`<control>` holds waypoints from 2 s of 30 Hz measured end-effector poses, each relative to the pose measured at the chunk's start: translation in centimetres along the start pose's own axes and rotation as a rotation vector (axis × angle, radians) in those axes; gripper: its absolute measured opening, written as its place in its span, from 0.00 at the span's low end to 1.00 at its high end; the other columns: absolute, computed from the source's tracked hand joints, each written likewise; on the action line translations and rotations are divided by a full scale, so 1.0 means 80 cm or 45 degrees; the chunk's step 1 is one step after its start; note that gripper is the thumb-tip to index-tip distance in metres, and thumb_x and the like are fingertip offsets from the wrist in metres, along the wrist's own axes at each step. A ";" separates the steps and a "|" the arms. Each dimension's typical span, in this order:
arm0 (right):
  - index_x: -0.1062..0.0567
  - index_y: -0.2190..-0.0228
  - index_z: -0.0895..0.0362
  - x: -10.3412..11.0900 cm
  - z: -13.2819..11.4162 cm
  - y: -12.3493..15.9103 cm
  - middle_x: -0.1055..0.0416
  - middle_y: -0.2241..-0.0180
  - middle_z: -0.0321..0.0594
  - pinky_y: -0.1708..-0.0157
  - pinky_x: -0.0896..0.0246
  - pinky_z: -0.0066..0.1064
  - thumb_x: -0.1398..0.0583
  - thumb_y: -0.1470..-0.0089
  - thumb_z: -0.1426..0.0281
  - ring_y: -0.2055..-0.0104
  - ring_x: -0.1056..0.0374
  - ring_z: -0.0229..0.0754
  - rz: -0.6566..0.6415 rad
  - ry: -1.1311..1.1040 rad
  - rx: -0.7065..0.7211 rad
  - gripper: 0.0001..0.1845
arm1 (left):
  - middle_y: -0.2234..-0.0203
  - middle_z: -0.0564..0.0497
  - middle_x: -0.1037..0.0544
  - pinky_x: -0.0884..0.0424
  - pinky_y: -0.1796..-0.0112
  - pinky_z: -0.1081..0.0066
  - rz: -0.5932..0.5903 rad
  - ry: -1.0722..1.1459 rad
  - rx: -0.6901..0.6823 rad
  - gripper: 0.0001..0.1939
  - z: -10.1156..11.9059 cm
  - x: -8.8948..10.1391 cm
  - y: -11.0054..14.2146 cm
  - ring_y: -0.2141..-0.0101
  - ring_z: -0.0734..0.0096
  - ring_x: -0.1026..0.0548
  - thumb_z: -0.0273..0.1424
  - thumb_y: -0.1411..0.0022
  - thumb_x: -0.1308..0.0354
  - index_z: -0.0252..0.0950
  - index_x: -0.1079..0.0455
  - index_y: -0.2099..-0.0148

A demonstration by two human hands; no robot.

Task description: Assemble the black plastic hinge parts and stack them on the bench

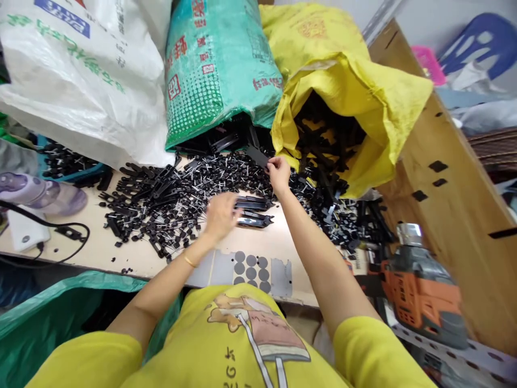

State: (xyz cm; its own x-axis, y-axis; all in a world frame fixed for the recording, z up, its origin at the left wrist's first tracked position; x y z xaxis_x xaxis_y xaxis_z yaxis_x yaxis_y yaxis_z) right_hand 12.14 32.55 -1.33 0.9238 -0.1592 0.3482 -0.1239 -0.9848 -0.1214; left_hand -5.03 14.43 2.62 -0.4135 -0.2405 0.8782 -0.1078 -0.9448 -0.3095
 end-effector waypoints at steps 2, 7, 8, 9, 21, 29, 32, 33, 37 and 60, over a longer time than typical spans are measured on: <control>0.38 0.70 0.54 0.021 0.008 0.011 0.36 0.70 0.33 0.59 0.31 0.37 0.44 0.52 0.68 0.65 0.35 0.36 -0.033 -0.334 -0.133 0.06 | 0.54 0.41 0.28 0.38 0.51 0.55 0.130 -0.146 0.295 0.18 -0.069 0.040 0.006 0.52 0.53 0.33 0.35 0.38 0.51 0.34 0.36 0.48; 0.39 0.70 0.52 0.066 0.004 0.074 0.36 0.70 0.31 0.60 0.28 0.40 0.38 0.57 0.63 0.66 0.32 0.36 -0.192 -0.724 -0.249 0.16 | 0.54 0.37 0.34 0.39 0.54 0.53 0.088 -0.462 0.689 0.19 -0.205 0.083 0.035 0.52 0.46 0.38 0.33 0.41 0.48 0.31 0.37 0.49; 0.39 0.69 0.52 0.073 0.002 0.089 0.35 0.70 0.31 0.60 0.28 0.41 0.37 0.57 0.62 0.66 0.31 0.37 -0.231 -0.743 -0.267 0.16 | 0.54 0.38 0.34 0.39 0.53 0.54 0.050 -0.483 0.673 0.18 -0.216 0.083 0.039 0.52 0.48 0.39 0.32 0.41 0.49 0.32 0.37 0.49; 0.39 0.69 0.51 0.080 0.001 0.105 0.35 0.70 0.31 0.59 0.28 0.42 0.37 0.57 0.62 0.66 0.31 0.37 -0.265 -0.760 -0.286 0.17 | 0.54 0.40 0.34 0.39 0.53 0.56 0.016 -0.504 0.655 0.17 -0.222 0.082 0.041 0.53 0.51 0.39 0.32 0.40 0.49 0.34 0.37 0.49; 0.27 0.63 0.54 0.144 0.012 0.232 0.27 0.63 0.36 0.59 0.29 0.36 0.33 0.59 0.66 0.62 0.30 0.38 -0.444 -0.910 -0.566 0.18 | 0.57 0.49 0.35 0.39 0.50 0.66 -0.036 -0.453 0.671 0.14 -0.218 0.114 0.034 0.55 0.67 0.36 0.29 0.41 0.46 0.38 0.33 0.52; 0.29 0.73 0.57 0.151 0.055 0.284 0.30 0.72 0.36 0.74 0.29 0.34 0.38 0.56 0.67 0.74 0.30 0.38 -0.580 -0.423 -0.858 0.06 | 0.65 0.50 0.22 0.31 0.60 0.67 -0.851 0.394 0.091 0.12 -0.050 0.014 0.083 0.64 0.64 0.26 0.40 0.42 0.47 0.39 0.27 0.63; 0.32 0.73 0.55 0.162 0.066 0.302 0.32 0.75 0.35 0.78 0.32 0.35 0.43 0.52 0.69 0.81 0.34 0.38 -0.394 -0.014 -0.803 0.03 | 0.64 0.46 0.23 0.31 0.59 0.65 -0.721 0.398 0.173 0.11 -0.013 -0.037 0.095 0.63 0.62 0.26 0.35 0.44 0.45 0.36 0.30 0.60; 0.32 0.72 0.55 0.167 0.062 0.304 0.31 0.74 0.36 0.77 0.33 0.35 0.44 0.51 0.69 0.81 0.34 0.38 -0.379 0.165 -0.687 0.02 | 0.63 0.46 0.24 0.31 0.58 0.64 -0.643 0.401 0.200 0.12 -0.008 -0.047 0.099 0.62 0.62 0.26 0.34 0.44 0.44 0.35 0.31 0.58; 0.30 0.67 0.55 0.172 0.024 0.305 0.29 0.65 0.43 0.62 0.34 0.40 0.45 0.48 0.68 0.67 0.31 0.44 -0.402 0.687 -0.084 0.06 | 0.59 0.47 0.29 0.31 0.57 0.65 -0.430 0.442 0.272 0.21 -0.013 -0.058 0.115 0.62 0.65 0.28 0.35 0.44 0.41 0.36 0.36 0.49; 0.33 0.69 0.57 0.087 0.026 0.281 0.34 0.67 0.44 0.63 0.38 0.39 0.37 0.55 0.62 0.62 0.37 0.49 -0.647 0.989 -0.010 0.15 | 0.66 0.50 0.27 0.38 0.53 0.63 -0.264 0.428 0.328 0.14 0.014 -0.060 0.136 0.63 0.66 0.29 0.33 0.39 0.46 0.38 0.33 0.50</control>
State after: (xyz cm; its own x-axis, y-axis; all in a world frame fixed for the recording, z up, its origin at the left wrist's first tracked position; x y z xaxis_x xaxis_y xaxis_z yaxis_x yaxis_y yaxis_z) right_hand 16.52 9.43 -3.54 0.3663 0.2927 0.8832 0.2242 -0.9490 0.2216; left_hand -3.20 5.06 -4.52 -0.6811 0.0041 0.7322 -0.0084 -1.0000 -0.0023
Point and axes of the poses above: each hand's wrist, its own y-axis away from the middle knuckle, its own x-axis out of the back of the hand, z = x × y, the point moved 5 cm from there along -y, towards the middle knuckle
